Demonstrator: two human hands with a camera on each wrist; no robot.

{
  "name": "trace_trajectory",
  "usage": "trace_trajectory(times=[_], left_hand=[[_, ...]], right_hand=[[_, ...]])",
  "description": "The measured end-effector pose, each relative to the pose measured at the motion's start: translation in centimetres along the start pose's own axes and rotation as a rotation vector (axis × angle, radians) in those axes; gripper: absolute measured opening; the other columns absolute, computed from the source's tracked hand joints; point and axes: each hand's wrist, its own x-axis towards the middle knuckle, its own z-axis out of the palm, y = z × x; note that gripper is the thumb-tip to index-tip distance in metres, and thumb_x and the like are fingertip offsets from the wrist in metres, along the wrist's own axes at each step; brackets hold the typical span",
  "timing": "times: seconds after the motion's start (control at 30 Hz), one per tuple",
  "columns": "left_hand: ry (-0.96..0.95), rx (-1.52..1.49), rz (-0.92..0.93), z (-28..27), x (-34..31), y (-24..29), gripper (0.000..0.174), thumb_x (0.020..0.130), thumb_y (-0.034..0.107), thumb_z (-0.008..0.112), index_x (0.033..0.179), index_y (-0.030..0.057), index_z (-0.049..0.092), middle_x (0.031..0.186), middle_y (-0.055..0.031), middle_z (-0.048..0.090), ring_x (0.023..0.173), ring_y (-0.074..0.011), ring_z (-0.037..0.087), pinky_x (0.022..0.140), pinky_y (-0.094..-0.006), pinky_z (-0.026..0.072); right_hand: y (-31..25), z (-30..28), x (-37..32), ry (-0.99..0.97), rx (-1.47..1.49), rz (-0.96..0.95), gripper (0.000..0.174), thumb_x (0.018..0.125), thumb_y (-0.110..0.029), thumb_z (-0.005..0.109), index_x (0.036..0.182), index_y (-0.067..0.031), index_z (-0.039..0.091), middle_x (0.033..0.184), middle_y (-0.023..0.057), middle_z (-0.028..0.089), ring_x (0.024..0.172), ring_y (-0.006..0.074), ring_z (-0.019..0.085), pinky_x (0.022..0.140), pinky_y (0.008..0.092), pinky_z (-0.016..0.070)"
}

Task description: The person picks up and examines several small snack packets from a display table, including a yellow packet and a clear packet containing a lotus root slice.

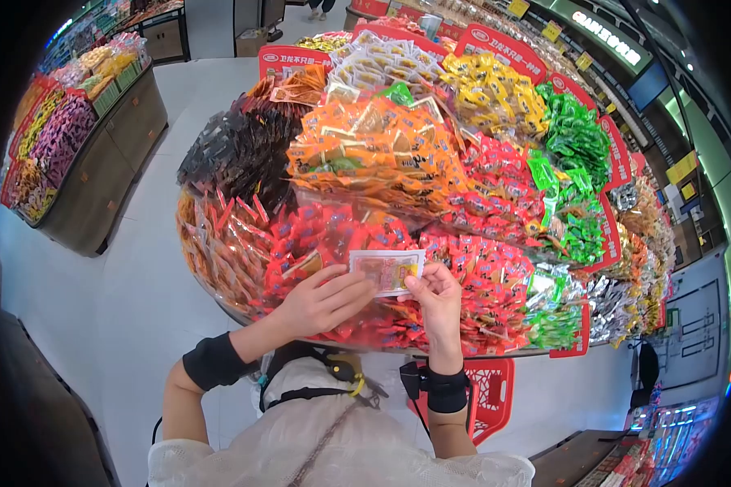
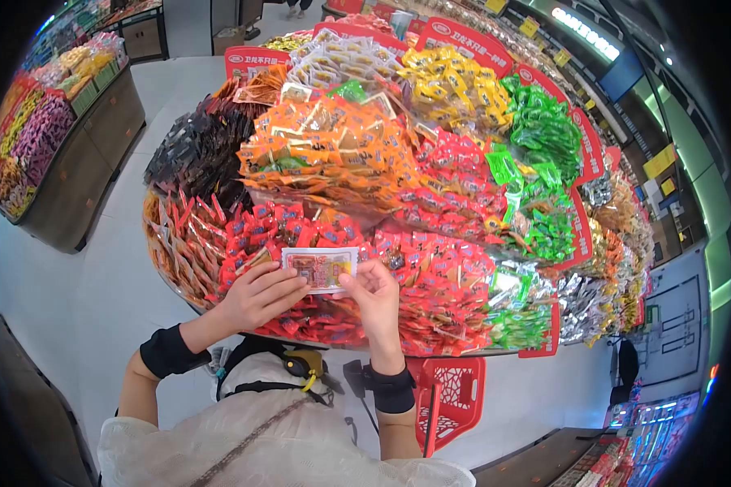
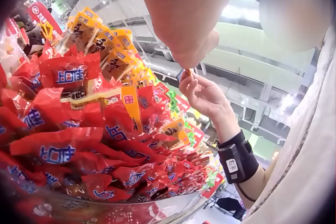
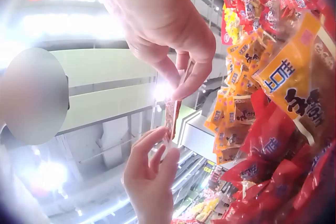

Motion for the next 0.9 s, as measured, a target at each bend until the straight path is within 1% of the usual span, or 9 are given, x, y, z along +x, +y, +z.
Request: trace_trajectory(times=[0.2,0.4,0.47,0.53,0.6,0.67,0.73,0.83,0.9], left_hand=[[-0.008,-0.089,-0.281,-0.6,-1.9,-2.7,0.036,0.068,0.007,0.058,0.104,0.0038,0.055,0.103,-0.0079,0.054,0.099,-0.0237,0.05,0.085,-0.0372,0.0408],[-0.057,-0.209,-0.545,-0.7,-4.6,-5.7,0.031,0.068,0.005,0.062,0.098,0.0055,0.055,0.099,-0.0075,0.053,0.096,-0.0265,0.051,0.081,-0.0379,0.0417],[-0.087,-0.261,-0.6,-0.8,-5.5,-6.6,0.029,0.069,0.006,0.062,0.096,0.0046,0.055,0.1,-0.0085,0.054,0.097,-0.0267,0.051,0.083,-0.0378,0.0409],[-0.115,-0.301,-0.631,-0.7,-6.4,-7.3,0.028,0.069,0.006,0.062,0.096,0.0043,0.055,0.1,-0.0087,0.054,0.097,-0.0268,0.051,0.082,-0.0376,0.0408],[-0.127,-0.342,-0.654,-0.7,-6.9,-7.8,0.025,0.07,0.007,0.062,0.094,0.0041,0.056,0.098,-0.0087,0.055,0.094,-0.0266,0.051,0.08,-0.0369,0.0413],[-0.145,-0.396,-0.668,-0.4,-7.5,-8.2,0.023,0.071,0.008,0.061,0.094,0.0041,0.056,0.096,-0.0084,0.055,0.092,-0.0262,0.052,0.079,-0.0366,0.0414],[-0.145,-0.453,-0.684,-0.2,-7.8,-8.5,0.02,0.072,0.008,0.06,0.091,0.0036,0.056,0.091,-0.0078,0.056,0.088,-0.0258,0.053,0.079,-0.0354,0.0409],[-0.143,-0.515,-0.684,0.3,-8.5,-8.9,0.018,0.072,0.008,0.06,0.089,0.0034,0.057,0.09,-0.0075,0.057,0.086,-0.0255,0.053,0.078,-0.0356,0.0415],[-0.116,-0.538,-0.686,0.8,-8.7,-9.0,0.016,0.072,0.007,0.06,0.087,0.0041,0.059,0.085,-0.0079,0.058,0.083,-0.0258,0.055,0.075,-0.036,0.0433]], right_hand=[[-1.4,-0.2,3.1,0.096,-0.066,-0.168,0.011,0.078,0.001,0.059,0.079,-0.0028,0.049,0.08,0.0068,0.061,0.066,0.0099,0.058,0.058,0.0261,0.0538],[-7.8,1.5,9.3,0.21,-0.325,-0.378,0.007,0.079,0.0,0.057,0.082,-0.0001,0.051,0.08,0.0092,0.061,0.066,0.0153,0.061,0.062,0.0266,0.0513],[-9.6,2.1,12.8,0.156,-0.37,-0.496,0.006,0.079,0.0,0.057,0.082,0.0007,0.052,0.079,0.0086,0.06,0.067,0.0156,0.062,0.063,0.0264,0.0512],[-11.2,2.6,16.6,0.155,-0.428,-0.52,0.007,0.079,-0.001,0.058,0.081,0.0015,0.052,0.077,0.0076,0.06,0.067,0.0147,0.061,0.063,0.0255,0.0511],[-13.2,4.6,19.9,0.178,-0.666,-0.578,0.007,0.079,-0.001,0.059,0.079,0.002,0.053,0.076,0.0074,0.06,0.066,0.0138,0.061,0.061,0.0239,0.0504],[-13.5,4.9,25.0,0.116,-0.755,-0.68,0.008,0.077,-0.003,0.061,0.077,0.0023,0.055,0.073,0.0078,0.061,0.064,0.0123,0.06,0.058,0.024,0.0485],[-13.5,5.3,29.9,0.184,-1.044,-0.732,0.011,0.074,-0.006,0.063,0.076,0.0011,0.056,0.068,0.0089,0.061,0.062,0.0141,0.06,0.056,0.0271,0.0464],[-12.6,6.1,36.0,0.172,-1.209,-0.708,0.011,0.071,-0.008,0.063,0.075,-0.0009,0.057,0.066,0.0122,0.06,0.062,0.0213,0.06,0.057,0.0319,0.0457],[-11.9,6.9,38.3,0.152,-1.331,-0.757,0.008,0.069,-0.008,0.061,0.073,-0.0018,0.057,0.068,0.0142,0.06,0.065,0.0263,0.06,0.059,0.0343,0.0458]])
